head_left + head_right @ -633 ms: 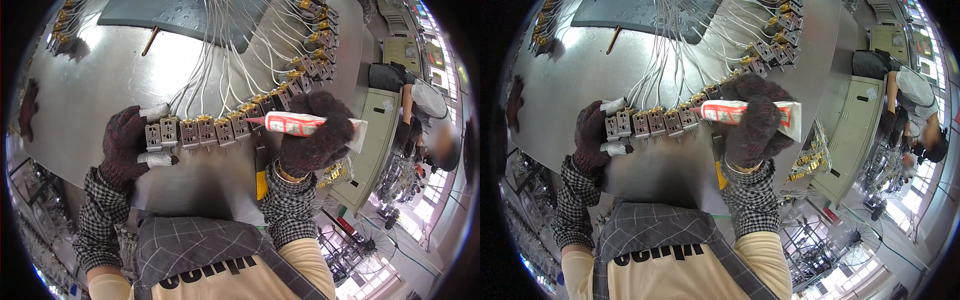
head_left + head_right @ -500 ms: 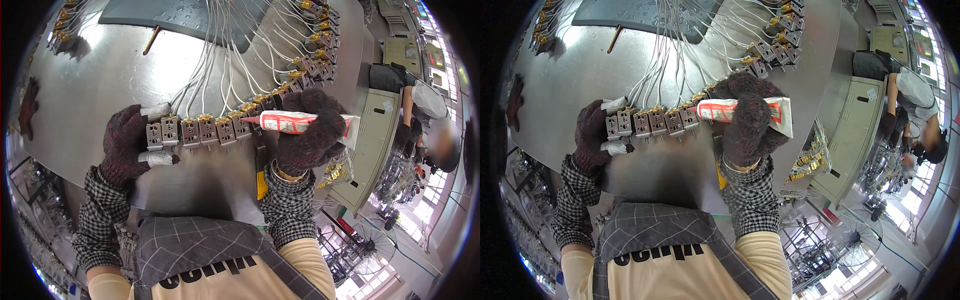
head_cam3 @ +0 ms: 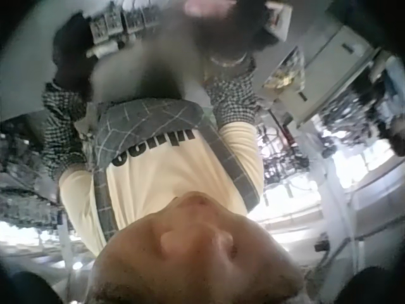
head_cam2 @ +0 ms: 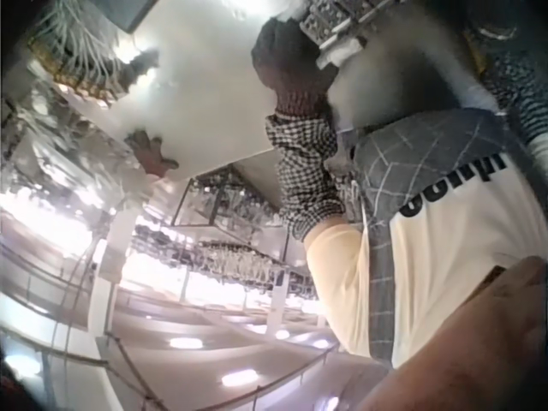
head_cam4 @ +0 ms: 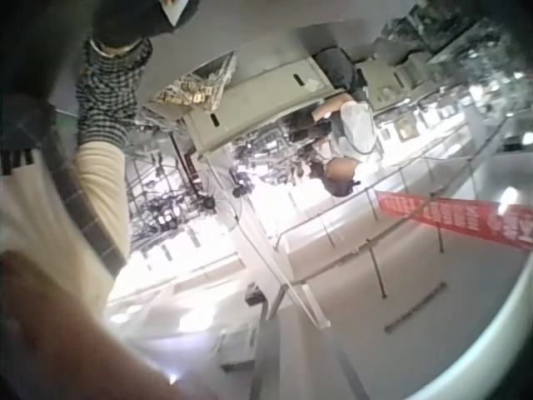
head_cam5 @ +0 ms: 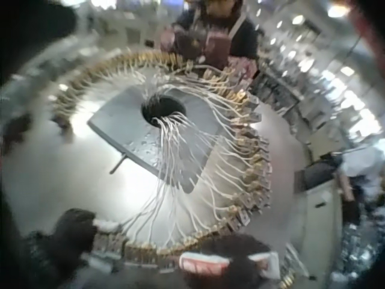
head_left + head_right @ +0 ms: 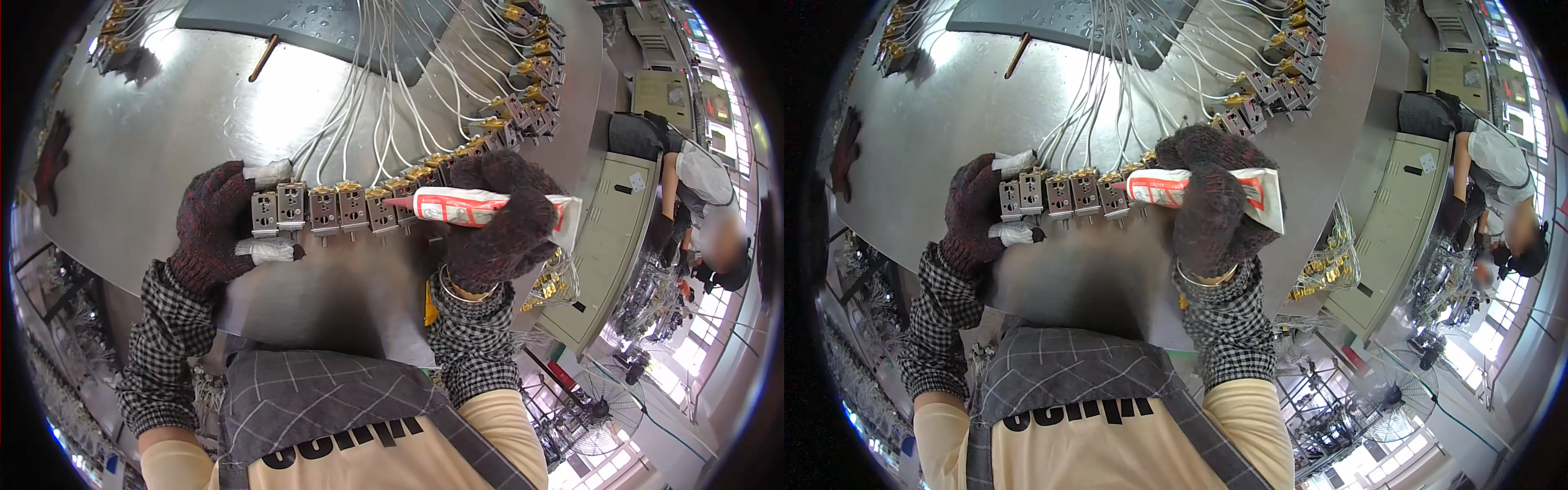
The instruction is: Applying adhesive to electronic components and arranging them on a circular assembly fixture.
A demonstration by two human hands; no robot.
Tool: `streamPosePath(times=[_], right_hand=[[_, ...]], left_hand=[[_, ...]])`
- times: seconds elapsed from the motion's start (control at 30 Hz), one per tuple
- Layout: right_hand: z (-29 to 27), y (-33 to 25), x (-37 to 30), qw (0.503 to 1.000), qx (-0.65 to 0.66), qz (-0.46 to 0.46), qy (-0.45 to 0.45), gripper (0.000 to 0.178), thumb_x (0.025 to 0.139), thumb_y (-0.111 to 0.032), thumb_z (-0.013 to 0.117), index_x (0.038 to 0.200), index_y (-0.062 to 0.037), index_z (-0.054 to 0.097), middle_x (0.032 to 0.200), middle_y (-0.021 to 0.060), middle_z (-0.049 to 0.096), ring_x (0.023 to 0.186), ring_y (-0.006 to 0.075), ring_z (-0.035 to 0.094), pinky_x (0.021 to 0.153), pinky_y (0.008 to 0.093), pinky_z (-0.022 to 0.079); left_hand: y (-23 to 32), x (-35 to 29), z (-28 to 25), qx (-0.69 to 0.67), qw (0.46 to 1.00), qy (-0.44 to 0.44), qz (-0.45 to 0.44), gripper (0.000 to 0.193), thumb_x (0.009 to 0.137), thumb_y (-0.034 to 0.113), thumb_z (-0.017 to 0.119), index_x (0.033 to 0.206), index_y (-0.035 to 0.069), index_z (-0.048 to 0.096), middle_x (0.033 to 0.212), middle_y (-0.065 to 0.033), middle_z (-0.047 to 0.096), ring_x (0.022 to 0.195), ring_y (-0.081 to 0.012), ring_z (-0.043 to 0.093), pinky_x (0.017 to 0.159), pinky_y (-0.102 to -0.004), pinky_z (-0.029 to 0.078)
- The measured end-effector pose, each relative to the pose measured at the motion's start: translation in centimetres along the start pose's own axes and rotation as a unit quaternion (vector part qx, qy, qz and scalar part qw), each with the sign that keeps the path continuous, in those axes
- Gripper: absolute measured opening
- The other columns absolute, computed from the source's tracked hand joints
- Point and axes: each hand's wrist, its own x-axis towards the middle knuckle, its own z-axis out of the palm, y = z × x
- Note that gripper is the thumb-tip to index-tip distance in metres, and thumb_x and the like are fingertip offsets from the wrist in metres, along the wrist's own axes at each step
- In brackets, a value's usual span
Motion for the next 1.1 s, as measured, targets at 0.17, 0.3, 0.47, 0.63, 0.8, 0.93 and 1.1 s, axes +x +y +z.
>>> streamPosePath(times=[0.17,0.3,0.47,0.63,0.8,0.93,1.1], right_hand=[[-1.8,1.9,-1.0,0.868,0.466,0.109,-0.134,0.043,0.100,-0.034,0.046,0.132,-0.0052,0.049,0.132,0.0224,0.053,0.119,0.0385,0.053,0.103,0.0641,0.039],[0.1,-0.2,-0.4,0.969,0.235,0.060,-0.040,0.051,0.097,-0.045,0.051,0.116,0.0017,0.055,0.112,0.0206,0.059,0.099,0.0345,0.060,0.086,0.0533,0.049],[0.0,0.3,0.0,0.998,-0.028,-0.046,-0.009,0.065,0.094,-0.057,0.054,0.101,0.0077,0.058,0.092,0.0184,0.064,0.075,0.0297,0.067,0.065,0.0417,0.060],[-2.0,2.9,-1.0,0.848,0.464,0.161,-0.198,0.041,0.104,-0.025,0.038,0.134,0.0024,0.047,0.139,0.0229,0.050,0.125,0.0280,0.055,0.112,0.0474,0.039],[-1.5,2.3,-0.5,0.939,0.267,0.070,-0.205,0.049,0.103,-0.035,0.042,0.135,0.0014,0.046,0.136,0.0248,0.052,0.123,0.0297,0.055,0.108,0.0502,0.044],[-0.6,-0.3,-0.5,0.937,0.253,0.024,-0.240,0.042,0.102,-0.028,0.046,0.130,0.0039,0.048,0.131,0.0239,0.057,0.119,0.0304,0.058,0.105,0.0534,0.045],[0.9,0.9,-1.3,0.997,0.024,-0.039,-0.059,0.059,0.096,-0.049,0.055,0.116,0.0068,0.053,0.108,0.0214,0.062,0.085,0.0354,0.067,0.077,0.0496,0.060]], left_hand=[[0.0,0.2,0.1,-0.017,1.000,0.002,0.009,0.078,0.060,0.046,0.089,0.120,0.004,0.063,0.091,-0.0132,0.067,0.077,-0.0291,0.066,0.068,-0.0384,0.053],[0.1,0.2,-0.3,-0.001,1.000,-0.006,0.017,0.076,0.061,0.046,0.089,0.119,0.006,0.064,0.090,-0.0125,0.067,0.076,-0.0289,0.066,0.068,-0.0383,0.053],[0.3,0.5,-0.1,0.030,0.999,-0.019,0.021,0.077,0.063,0.049,0.086,0.120,0.003,0.063,0.092,-0.0134,0.067,0.081,-0.0309,0.066,0.072,-0.0401,0.053],[0.3,0.6,-0.3,0.049,0.998,-0.025,0.025,0.073,0.060,0.046,0.090,0.116,0.007,0.066,0.090,-0.0112,0.066,0.077,-0.0293,0.066,0.070,-0.0386,0.053],[0.5,0.6,0.2,-0.001,1.000,-0.026,-0.011,0.074,0.060,0.049,0.088,0.118,0.009,0.066,0.096,-0.0117,0.067,0.088,-0.0299,0.066,0.078,-0.0399,0.053],[0.0,-0.2,-0.3,0.034,0.999,-0.016,-0.013,0.075,0.061,0.051,0.087,0.120,0.010,0.066,0.099,-0.0113,0.067,0.094,-0.0306,0.065,0.082,-0.0415,0.051],[-0.2,0.0,0.2,0.055,0.998,-0.021,0.019,0.080,0.064,0.051,0.085,0.123,0.002,0.063,0.091,-0.0154,0.066,0.080,-0.0312,0.066,0.072,-0.0409,0.052]])
